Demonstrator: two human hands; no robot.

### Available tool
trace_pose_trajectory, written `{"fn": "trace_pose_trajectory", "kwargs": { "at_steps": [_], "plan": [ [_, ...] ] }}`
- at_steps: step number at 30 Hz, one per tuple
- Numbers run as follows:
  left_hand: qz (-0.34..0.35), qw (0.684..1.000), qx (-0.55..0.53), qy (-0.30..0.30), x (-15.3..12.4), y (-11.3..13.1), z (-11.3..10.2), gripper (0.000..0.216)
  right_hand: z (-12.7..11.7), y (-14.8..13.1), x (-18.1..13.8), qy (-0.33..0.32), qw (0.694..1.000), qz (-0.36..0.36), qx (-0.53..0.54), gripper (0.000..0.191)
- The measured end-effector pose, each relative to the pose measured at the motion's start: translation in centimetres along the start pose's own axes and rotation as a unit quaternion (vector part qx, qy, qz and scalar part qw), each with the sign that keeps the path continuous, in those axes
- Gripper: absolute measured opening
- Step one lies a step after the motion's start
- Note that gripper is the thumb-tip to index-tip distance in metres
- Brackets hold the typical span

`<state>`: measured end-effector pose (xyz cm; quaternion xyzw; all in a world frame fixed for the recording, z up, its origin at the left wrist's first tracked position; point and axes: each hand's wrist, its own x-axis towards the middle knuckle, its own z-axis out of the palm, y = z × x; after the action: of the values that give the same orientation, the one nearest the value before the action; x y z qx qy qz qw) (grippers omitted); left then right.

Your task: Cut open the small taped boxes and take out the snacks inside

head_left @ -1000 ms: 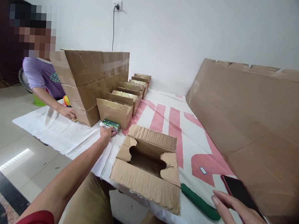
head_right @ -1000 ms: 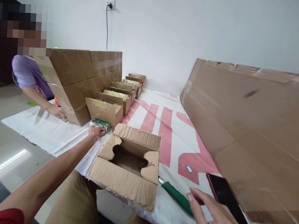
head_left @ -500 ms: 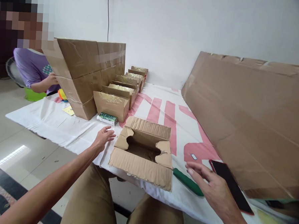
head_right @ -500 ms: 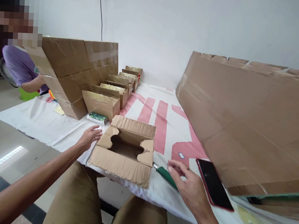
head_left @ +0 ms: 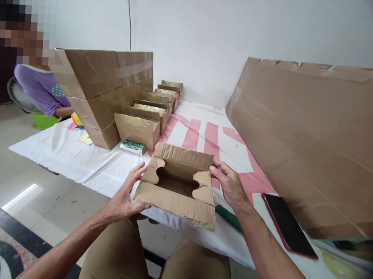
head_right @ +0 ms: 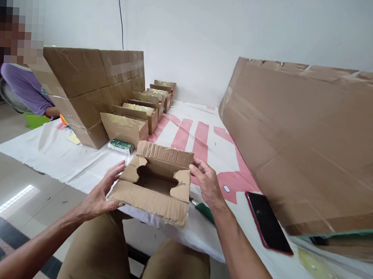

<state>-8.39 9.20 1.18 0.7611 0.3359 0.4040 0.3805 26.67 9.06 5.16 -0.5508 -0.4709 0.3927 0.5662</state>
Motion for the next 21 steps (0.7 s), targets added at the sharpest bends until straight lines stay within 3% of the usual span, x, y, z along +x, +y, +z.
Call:
{"fn": "trace_pose_trajectory", "kwargs": {
  "at_steps": [8, 18, 21],
  "plan": [
    [-0.137, 0.973, -0.038, 0.184, 4.5, 2.7, 3.3, 0.075, -1.4, -0.3, -1.9, -0.018, 0.998, -0.036, -0.046, 0.045],
    [-0.150, 0.965, -0.042, 0.209, 5.1, 2.8, 4.2, 0.071, -1.5, 0.0, -3.3, -0.015, 0.997, -0.048, -0.066, 0.061],
    [-0.157, 0.962, -0.037, 0.218, 4.8, 2.6, 4.5, 0.071, -1.2, -0.3, -3.2, -0.006, 0.993, -0.066, -0.098, 0.054]
  ]
}}
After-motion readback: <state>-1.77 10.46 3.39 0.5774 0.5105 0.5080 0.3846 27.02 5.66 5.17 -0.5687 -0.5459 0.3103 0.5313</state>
